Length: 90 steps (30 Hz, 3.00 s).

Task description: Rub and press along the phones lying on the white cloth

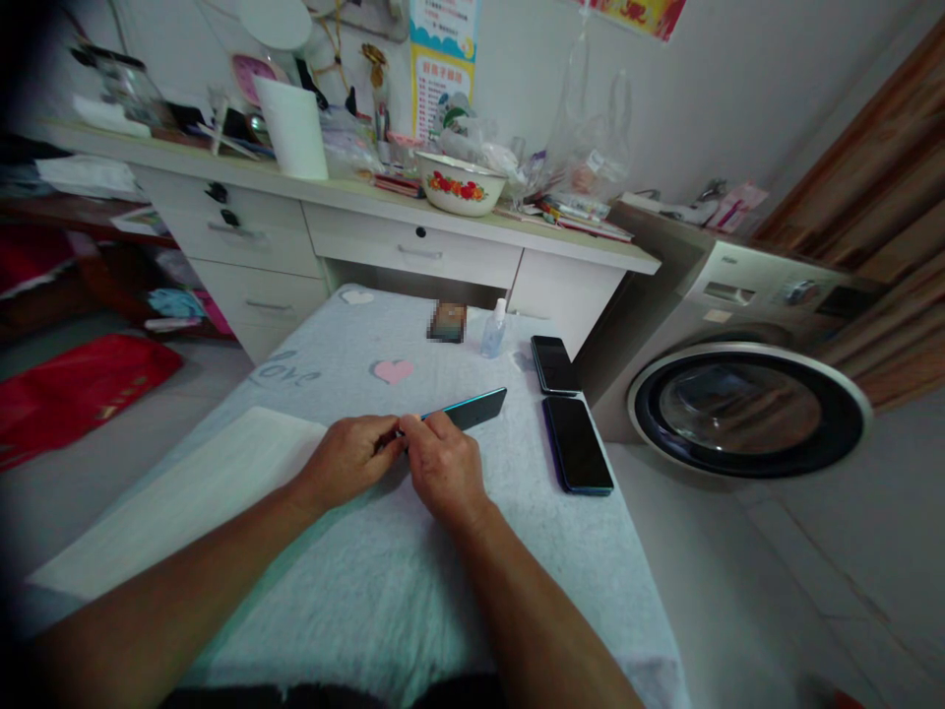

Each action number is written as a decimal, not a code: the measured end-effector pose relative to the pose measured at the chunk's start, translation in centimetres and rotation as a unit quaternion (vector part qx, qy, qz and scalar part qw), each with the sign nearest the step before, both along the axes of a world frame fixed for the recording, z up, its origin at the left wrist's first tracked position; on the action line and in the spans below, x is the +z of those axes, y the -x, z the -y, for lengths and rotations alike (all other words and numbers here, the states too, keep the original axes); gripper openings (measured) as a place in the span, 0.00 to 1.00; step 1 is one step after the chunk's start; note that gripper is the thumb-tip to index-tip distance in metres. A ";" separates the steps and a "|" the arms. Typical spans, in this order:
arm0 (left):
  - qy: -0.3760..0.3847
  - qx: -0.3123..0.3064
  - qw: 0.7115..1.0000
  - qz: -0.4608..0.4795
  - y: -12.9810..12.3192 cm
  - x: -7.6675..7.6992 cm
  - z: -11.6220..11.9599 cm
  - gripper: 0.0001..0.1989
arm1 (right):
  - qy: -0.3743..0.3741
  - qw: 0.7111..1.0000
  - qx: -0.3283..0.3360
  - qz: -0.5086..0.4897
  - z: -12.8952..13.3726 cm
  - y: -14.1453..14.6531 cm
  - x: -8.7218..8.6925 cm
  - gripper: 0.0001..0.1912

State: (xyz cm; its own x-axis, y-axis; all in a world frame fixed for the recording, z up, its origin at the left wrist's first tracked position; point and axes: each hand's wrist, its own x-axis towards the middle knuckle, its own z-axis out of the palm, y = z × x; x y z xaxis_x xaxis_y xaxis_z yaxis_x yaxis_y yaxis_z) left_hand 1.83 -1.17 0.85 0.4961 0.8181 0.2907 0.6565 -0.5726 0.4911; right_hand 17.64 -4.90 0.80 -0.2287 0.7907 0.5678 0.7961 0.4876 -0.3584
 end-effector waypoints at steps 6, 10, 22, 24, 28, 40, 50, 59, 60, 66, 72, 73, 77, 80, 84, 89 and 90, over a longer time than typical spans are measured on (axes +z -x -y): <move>-0.003 -0.003 1.000 -0.001 0.0 -0.1 0.0 0.10 | -0.001 1.000 0.000 -0.006 -0.2 -0.4 0.0 0.14; -0.009 0.001 1.000 -0.004 0.0 0.0 0.0 0.10 | 0.001 1.000 -0.015 -0.015 -0.3 -0.9 -0.2 0.14; -0.007 0.007 1.000 -0.002 0.0 0.1 0.1 0.11 | -0.010 0.997 -0.070 -0.043 -1.1 -2.8 -0.5 0.14; -0.010 0.006 1.000 -0.002 0.0 0.1 0.1 0.11 | -0.011 0.996 -0.082 -0.046 -1.2 -3.1 -0.4 0.13; -0.011 0.006 1.000 -0.004 0.1 0.0 0.0 0.11 | -0.018 0.993 -0.111 -0.042 -1.3 -3.6 -0.3 0.13; -0.020 0.008 1.000 -0.002 0.0 0.2 0.1 0.10 | -0.023 0.996 -0.083 -0.035 -1.1 -3.1 -0.7 0.14; -0.011 0.023 0.999 0.046 -0.1 0.4 0.3 0.05 | -0.005 0.998 -0.051 -0.037 -1.0 -2.5 -0.5 0.14; -0.053 0.016 0.993 0.100 0.0 0.1 0.3 0.07 | 0.006 0.998 -0.049 -0.035 -0.7 -2.1 -0.5 0.14; -0.054 0.015 0.993 0.101 0.0 0.0 0.3 0.08 | 0.008 0.998 -0.045 -0.034 -0.6 -2.1 -0.4 0.14; -0.064 0.007 0.994 0.092 0.1 0.1 0.2 0.09 | 0.008 0.999 -0.035 -0.023 -0.6 -2.1 -0.3 0.14; -0.061 0.010 0.994 0.086 0.1 0.1 0.2 0.09 | -0.001 0.998 -0.054 -0.038 -1.0 -2.8 -0.4 0.14; -0.061 0.010 0.994 0.085 0.1 0.0 0.2 0.09 | -0.004 0.997 -0.061 -0.041 -1.1 -2.9 -0.4 0.14; -0.059 0.008 0.995 0.080 0.2 -0.1 0.1 0.09 | -0.011 0.994 -0.096 -0.048 -1.2 -3.5 -0.3 0.13; -0.064 0.008 0.995 0.080 0.2 -0.1 0.1 0.09 | -0.015 0.993 -0.108 -0.049 -1.2 -3.6 -0.2 0.13; -0.070 0.021 0.993 0.089 0.4 0.4 0.3 0.09 | -0.023 0.994 -0.090 -0.049 -1.2 -3.4 -0.2 0.13; -0.068 0.032 0.994 0.086 0.5 0.6 0.2 0.09 | -0.014 0.995 -0.080 -0.050 -1.2 -3.3 -0.5 0.13; -0.066 0.033 0.994 0.085 0.5 0.6 0.2 0.09 | -0.014 0.995 -0.081 -0.052 -1.2 -3.3 -0.5 0.13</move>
